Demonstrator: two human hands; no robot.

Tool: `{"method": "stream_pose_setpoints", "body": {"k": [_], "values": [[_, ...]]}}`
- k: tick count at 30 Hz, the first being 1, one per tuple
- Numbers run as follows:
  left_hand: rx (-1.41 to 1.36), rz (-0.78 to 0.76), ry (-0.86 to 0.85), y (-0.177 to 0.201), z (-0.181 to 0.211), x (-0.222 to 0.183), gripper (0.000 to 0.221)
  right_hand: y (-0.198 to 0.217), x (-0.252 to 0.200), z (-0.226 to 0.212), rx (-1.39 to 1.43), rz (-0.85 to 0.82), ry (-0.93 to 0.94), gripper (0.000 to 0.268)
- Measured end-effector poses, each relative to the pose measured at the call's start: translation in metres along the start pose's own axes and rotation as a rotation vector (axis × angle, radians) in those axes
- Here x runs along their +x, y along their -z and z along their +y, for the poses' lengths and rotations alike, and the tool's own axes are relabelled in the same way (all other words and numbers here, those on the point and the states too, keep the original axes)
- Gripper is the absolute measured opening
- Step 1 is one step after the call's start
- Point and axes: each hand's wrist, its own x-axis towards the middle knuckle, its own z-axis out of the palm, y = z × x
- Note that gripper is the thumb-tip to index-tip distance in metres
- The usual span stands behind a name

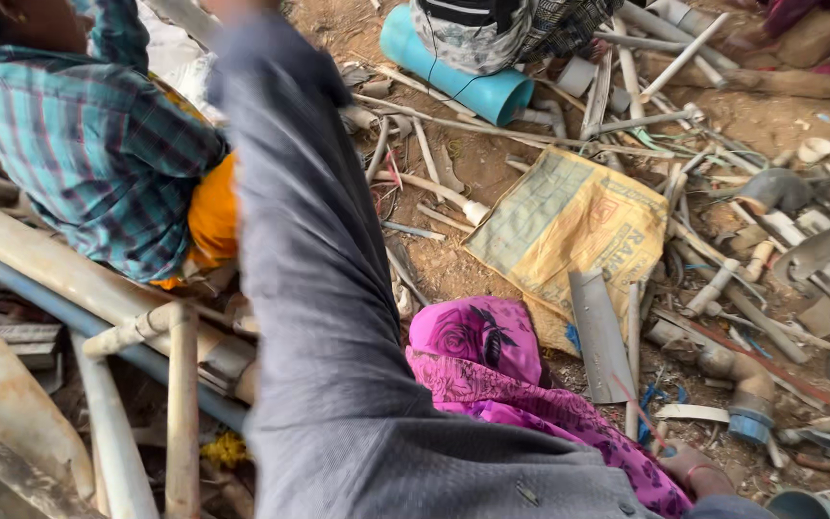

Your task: The person uses a hacksaw to cut a length of grey PVC pipe while sitting on the ground among various scraps.

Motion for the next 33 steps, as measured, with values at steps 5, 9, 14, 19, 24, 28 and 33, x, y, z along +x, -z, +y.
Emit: {"method": "stream_pose_setpoints", "body": {"k": [5, 9, 14, 19, 24, 28, 33], "values": [[0.418, -0.556, -0.057, -0.098, 0.014, -0.046, 0.053, 0.009, -0.018, -0.01, 0.023, -0.007, 0.021, 0.076], [0.527, -0.993, -0.257, -0.158, 0.039, -0.126, 0.061, 0.009, -0.022, -0.007, -0.079, 0.041, 0.022, 0.078], [0.525, -1.226, -0.474, -0.2, 0.076, -0.213, 0.066, 0.006, -0.012, -0.004, -0.013, -0.009, -0.034, 0.075], [0.187, -1.185, -0.593, -0.222, 0.149, -0.296, 0.069, 0.001, 0.004, -0.003, -0.006, -0.052, 0.014, 0.064], [0.241, -1.328, -0.565, -0.245, 0.134, -0.382, 0.075, -0.009, 0.036, 0.013, 0.034, -0.044, 0.111, 0.067], [0.455, -1.713, -0.831, -0.268, 0.108, -0.407, 0.068, -0.023, 0.063, 0.04, -0.012, -0.048, 0.067, 0.065], [0.024, -1.411, -0.663, -0.255, 0.084, -0.432, 0.056, -0.068, 0.077, 0.113, 0.626, 0.079, 0.21, 0.036]]}}
